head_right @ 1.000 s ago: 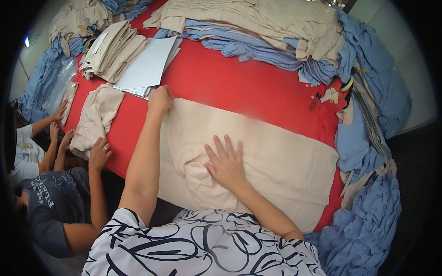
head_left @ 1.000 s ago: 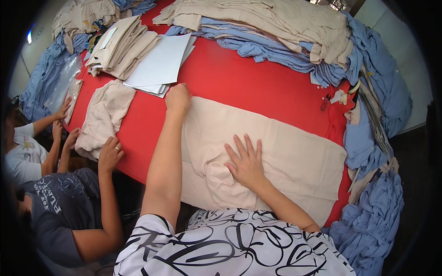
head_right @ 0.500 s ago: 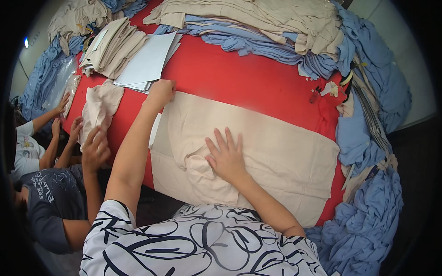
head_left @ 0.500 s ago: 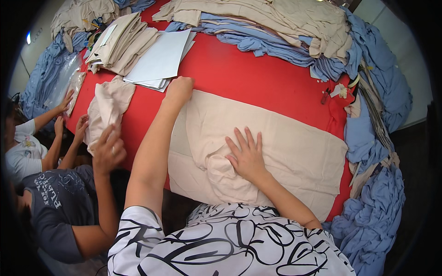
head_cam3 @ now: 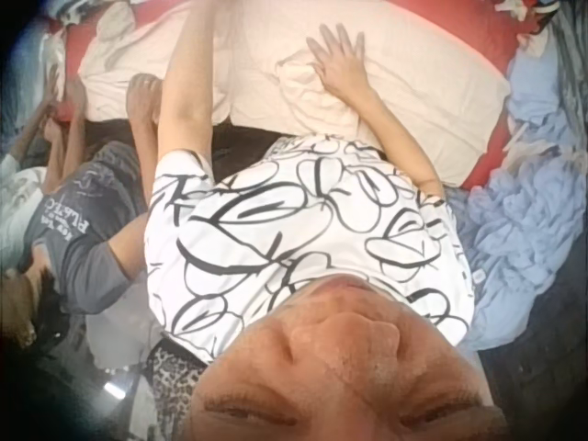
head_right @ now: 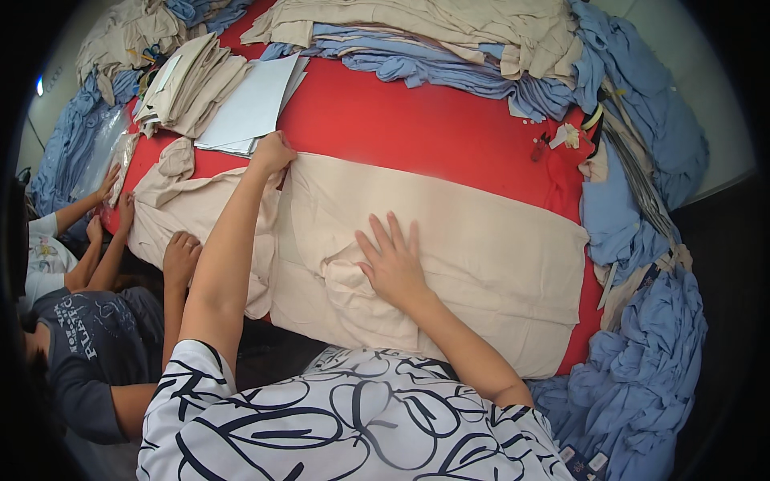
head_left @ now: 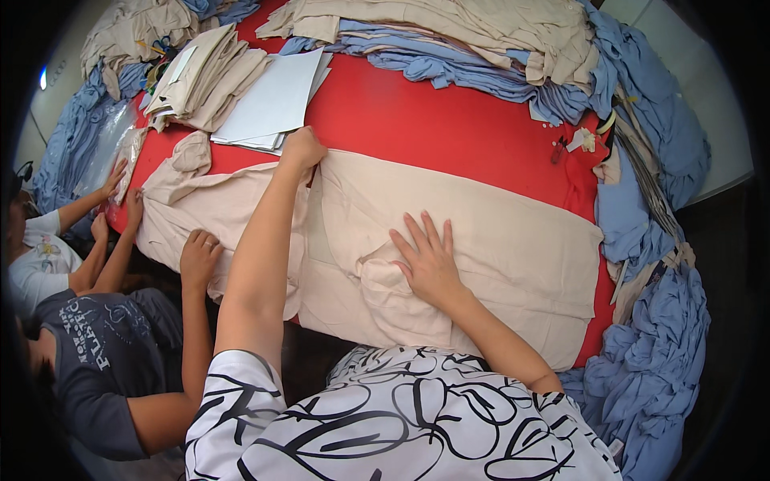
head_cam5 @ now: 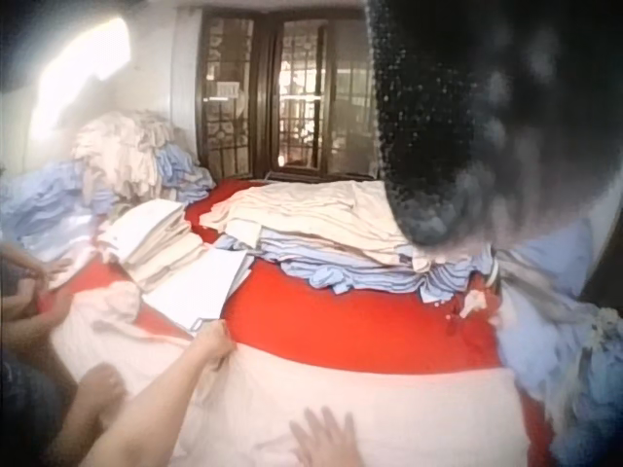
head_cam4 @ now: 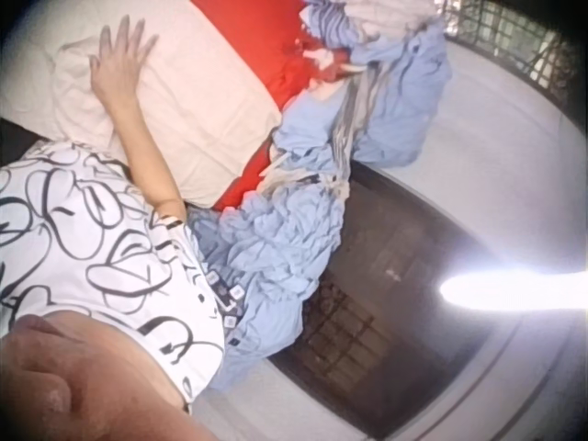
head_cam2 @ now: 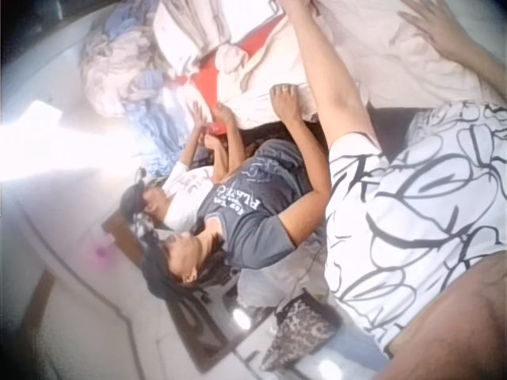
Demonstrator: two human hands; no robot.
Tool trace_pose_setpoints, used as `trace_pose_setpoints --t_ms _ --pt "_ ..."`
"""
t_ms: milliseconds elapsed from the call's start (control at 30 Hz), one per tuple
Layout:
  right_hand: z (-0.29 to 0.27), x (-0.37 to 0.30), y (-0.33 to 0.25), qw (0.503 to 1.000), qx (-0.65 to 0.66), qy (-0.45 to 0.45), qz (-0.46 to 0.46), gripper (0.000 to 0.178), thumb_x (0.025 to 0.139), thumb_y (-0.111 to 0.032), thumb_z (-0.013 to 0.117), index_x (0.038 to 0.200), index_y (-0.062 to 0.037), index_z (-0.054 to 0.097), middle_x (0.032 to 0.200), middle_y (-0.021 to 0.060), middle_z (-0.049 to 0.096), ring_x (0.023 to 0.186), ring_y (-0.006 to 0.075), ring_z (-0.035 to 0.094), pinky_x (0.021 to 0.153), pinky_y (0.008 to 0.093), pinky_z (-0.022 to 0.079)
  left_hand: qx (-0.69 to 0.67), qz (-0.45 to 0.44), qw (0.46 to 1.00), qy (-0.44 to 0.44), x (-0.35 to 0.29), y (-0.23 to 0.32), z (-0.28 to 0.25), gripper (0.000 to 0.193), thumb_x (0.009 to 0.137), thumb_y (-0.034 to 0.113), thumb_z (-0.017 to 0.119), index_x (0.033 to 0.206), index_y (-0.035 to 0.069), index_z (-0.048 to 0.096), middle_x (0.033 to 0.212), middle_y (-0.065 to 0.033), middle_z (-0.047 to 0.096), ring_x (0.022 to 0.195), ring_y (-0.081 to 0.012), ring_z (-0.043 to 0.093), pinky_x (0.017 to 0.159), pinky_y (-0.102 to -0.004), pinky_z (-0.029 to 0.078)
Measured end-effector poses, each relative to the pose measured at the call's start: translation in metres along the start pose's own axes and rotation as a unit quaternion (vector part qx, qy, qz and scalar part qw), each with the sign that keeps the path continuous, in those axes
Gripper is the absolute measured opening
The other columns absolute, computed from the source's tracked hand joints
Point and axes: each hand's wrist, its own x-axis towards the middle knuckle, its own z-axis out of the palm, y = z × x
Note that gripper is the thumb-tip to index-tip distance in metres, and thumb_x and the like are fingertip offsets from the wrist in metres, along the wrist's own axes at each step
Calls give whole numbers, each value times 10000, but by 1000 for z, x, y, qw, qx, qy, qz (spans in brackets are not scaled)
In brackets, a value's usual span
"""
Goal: The person folds shirts by hand on a table, aligning each garment with a folding board, folding in the sleeves and bottom, and attaching tags.
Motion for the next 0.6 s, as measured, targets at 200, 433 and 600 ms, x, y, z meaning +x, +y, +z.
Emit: trace_pose_setpoints --t_ms 200,433,600 --pt "1 -2 -3 999 -17 -19 -23 541 880 -372 618 1363 -150 519 1488 143 369 1410 386 249 1082 673 201 101 108 986 79 -33 -12 -1 350 705 17 669 1044 27 583 1131 -199 609 1074 -308 595 904 -410 476" --pt "2 -6 9 998 33 45 -6 502 832 -343 676 1267 -117 567 1387 155 445 1350 378 322 1083 622 233 75 361 915 -162 -182 0 9 744 657 86 782 1353 136 524 1446 -96 446 1376 -311 354 1124 -406 339" --pt "-40 -57 -12 977 153 15 145 346 783 -324 720 1005 -78 622 1144 134 521 1120 336 446 1003 487 316 -3 340 934 -108 -186 -27 22 649 659 109 785 1276 139 589 1432 -54 461 1358 -300 373 1110 -407 348"
